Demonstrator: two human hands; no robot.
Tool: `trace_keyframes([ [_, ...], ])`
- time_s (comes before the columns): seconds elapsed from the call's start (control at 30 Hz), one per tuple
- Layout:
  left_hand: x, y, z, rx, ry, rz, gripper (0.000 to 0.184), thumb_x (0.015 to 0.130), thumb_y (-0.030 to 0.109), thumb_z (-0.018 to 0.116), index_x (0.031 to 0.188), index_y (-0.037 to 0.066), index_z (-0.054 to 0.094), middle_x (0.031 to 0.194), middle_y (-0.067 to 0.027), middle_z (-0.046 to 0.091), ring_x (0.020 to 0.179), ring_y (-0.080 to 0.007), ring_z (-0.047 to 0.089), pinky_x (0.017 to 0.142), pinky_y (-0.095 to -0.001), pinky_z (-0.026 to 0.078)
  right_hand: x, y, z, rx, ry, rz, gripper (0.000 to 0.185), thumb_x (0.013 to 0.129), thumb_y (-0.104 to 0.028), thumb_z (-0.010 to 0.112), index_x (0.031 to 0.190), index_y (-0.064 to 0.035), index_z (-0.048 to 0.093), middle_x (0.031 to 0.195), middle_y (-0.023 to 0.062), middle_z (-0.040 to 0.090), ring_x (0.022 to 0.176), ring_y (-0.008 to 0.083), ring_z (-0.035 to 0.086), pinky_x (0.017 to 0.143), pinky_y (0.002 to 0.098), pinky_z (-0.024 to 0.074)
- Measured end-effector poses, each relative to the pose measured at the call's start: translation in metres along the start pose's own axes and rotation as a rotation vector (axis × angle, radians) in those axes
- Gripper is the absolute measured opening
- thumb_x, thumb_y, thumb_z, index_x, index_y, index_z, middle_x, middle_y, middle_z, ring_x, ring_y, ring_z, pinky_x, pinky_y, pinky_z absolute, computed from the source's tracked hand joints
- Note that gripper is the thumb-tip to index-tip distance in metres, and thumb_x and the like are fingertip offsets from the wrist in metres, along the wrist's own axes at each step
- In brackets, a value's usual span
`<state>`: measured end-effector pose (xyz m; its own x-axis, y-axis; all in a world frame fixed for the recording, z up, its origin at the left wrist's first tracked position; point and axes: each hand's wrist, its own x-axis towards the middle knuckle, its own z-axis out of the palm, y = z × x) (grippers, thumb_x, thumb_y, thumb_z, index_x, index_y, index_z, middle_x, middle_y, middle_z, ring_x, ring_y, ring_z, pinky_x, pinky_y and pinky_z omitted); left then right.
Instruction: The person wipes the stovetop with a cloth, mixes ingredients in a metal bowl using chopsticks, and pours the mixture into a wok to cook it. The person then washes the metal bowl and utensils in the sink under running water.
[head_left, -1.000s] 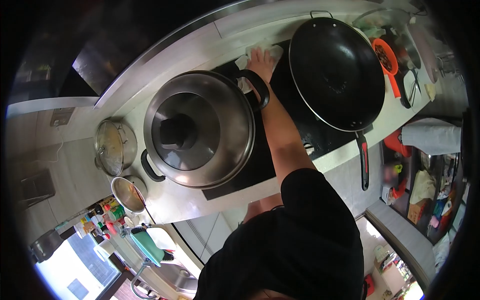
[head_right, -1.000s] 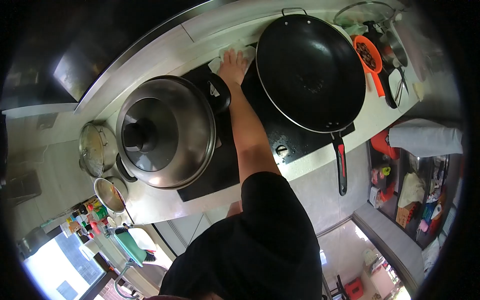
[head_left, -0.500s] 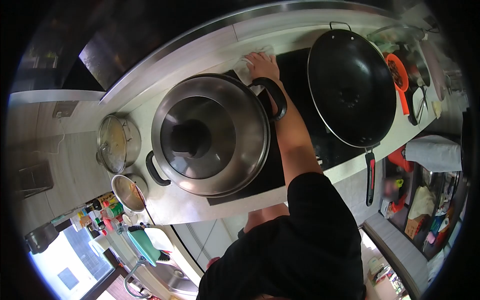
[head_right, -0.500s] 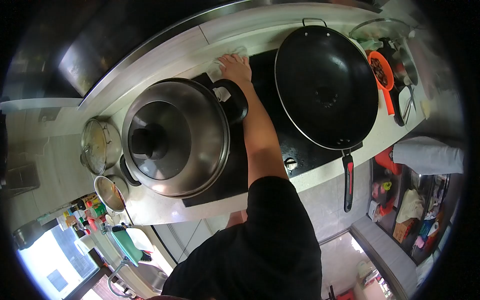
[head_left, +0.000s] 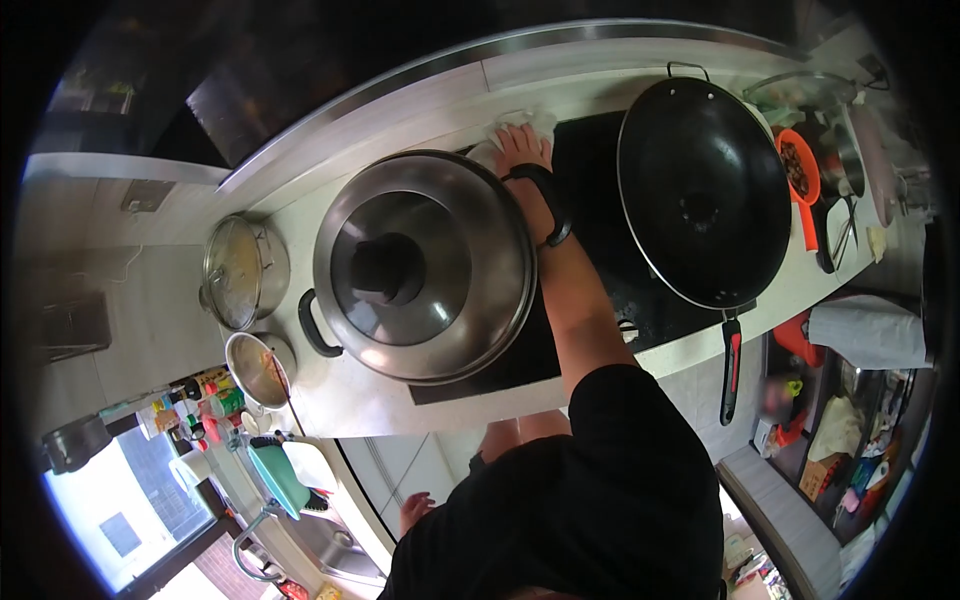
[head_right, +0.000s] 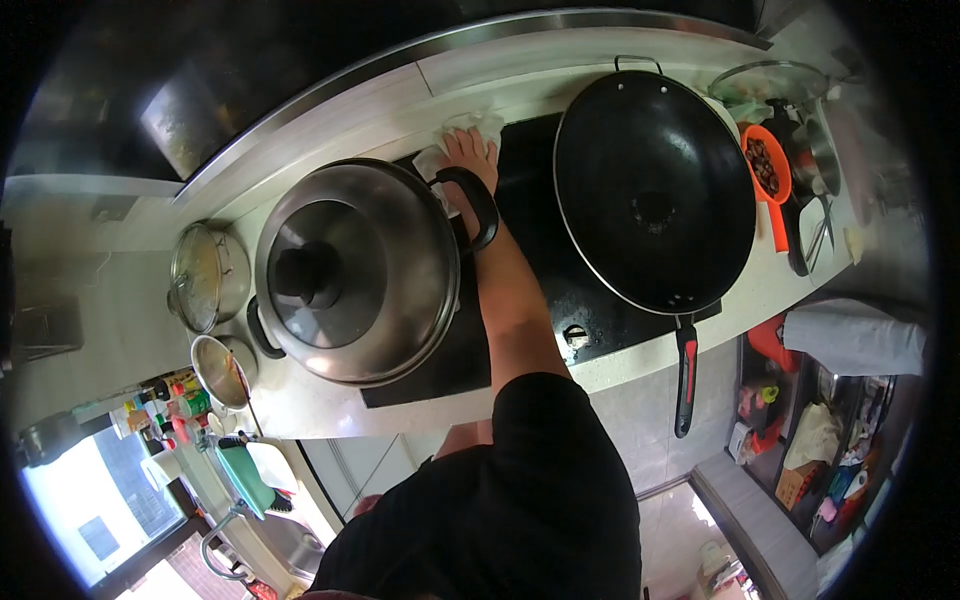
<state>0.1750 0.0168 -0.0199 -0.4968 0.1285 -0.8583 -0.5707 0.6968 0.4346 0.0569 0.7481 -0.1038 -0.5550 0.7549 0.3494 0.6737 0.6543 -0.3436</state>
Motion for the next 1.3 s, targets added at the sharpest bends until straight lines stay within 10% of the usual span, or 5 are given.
trace_keyframes([
  [0.33,-0.052,0.285,0.001,0.188,-0.541,0.441,0.017,0.095,0.009,0.053,0.104,-0.002,0.060,0.085,-0.0058,0.061,0.077,-0.0128,0.059,0.072,-0.0264,0.049,-0.107,0.017,-0.074,0.442,-0.291,0.764,0.040,0.088,-0.027,0.057,0.120,-0.0027,0.056,0.115,0.0154,0.061,0.107,0.0338,0.056,0.090,0.0404,0.0452],
  [0.53,-0.066,0.412,-0.013,0.223,-0.960,0.707,0.027,0.092,0.003,0.054,0.117,-0.004,0.051,0.104,-0.0092,0.057,0.094,-0.0152,0.057,0.087,-0.0283,0.045,-0.197,-0.027,-0.163,1.266,-0.164,1.267,0.013,0.089,-0.019,0.058,0.100,-0.0105,0.060,0.058,-0.0090,0.040,0.046,0.0022,0.036,0.039,0.0215,0.0274],
  [0.7,-0.047,0.451,0.013,0.334,-1.348,0.723,0.048,0.091,0.007,0.058,0.135,0.004,0.040,0.122,-0.0079,0.051,0.108,-0.0148,0.051,0.088,-0.0273,0.045,-0.252,-0.072,-0.224,1.383,-0.024,1.126,0.029,0.089,-0.015,0.054,0.114,-0.0018,0.055,0.108,0.0084,0.061,0.098,0.0196,0.059,0.087,0.0309,0.0465],
  [0.87,-0.053,0.469,0.034,0.509,-1.212,1.293,0.062,0.086,0.016,0.065,0.139,0.010,0.034,0.140,-0.0149,0.030,0.120,-0.0263,0.042,0.099,-0.0346,0.040,-0.208,-0.199,-0.315,1.590,-0.048,1.005,0.039,0.089,-0.011,0.052,0.126,0.0008,0.048,0.117,0.0115,0.058,0.106,0.0204,0.057,0.092,0.0327,0.0445],
  [1.3,0.060,0.582,-0.049,-0.467,-0.522,1.144,0.039,0.077,-0.005,0.065,0.115,0.003,0.057,0.101,-0.0055,0.065,0.084,-0.0144,0.063,0.076,-0.0251,0.050,-0.182,-0.242,-0.349,1.395,0.101,0.723,0.041,0.088,-0.018,0.061,0.124,-0.0016,0.051,0.102,0.0054,0.062,0.088,0.0141,0.056,0.079,0.0276,0.0433],
])
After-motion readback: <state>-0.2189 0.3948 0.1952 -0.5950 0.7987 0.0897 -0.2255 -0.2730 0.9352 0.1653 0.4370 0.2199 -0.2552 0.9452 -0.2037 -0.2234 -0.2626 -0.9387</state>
